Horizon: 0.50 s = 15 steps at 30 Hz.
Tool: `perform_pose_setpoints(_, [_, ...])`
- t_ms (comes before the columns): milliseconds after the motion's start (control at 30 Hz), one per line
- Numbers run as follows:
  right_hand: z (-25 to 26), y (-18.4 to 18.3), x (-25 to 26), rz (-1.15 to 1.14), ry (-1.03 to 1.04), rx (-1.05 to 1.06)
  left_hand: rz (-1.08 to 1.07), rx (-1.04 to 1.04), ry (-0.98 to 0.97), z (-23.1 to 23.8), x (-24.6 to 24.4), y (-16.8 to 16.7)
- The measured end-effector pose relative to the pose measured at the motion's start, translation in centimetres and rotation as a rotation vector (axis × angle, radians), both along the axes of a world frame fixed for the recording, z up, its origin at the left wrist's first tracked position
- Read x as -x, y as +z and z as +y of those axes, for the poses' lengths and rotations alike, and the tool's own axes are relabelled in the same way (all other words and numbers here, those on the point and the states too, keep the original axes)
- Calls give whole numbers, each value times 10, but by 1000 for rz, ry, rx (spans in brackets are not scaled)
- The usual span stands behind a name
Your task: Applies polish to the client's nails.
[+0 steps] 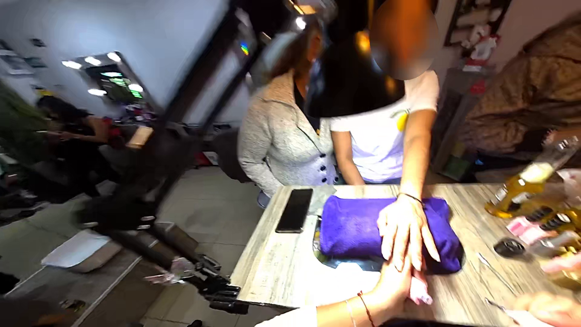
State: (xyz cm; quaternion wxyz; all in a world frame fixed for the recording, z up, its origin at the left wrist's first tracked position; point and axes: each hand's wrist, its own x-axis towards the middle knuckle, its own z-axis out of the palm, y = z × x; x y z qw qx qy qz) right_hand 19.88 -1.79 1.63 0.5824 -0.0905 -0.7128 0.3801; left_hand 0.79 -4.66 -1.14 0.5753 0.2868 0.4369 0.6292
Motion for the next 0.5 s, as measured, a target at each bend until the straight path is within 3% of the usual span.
perform_pose_setpoints(233, [-12,-14,7,-1,-165,92,-35,-55,-108,-6,2,-4])
perform_pose_setpoints(500, [-32,-27,15,-138,-200,67,240,-239,-289,3,1,-11])
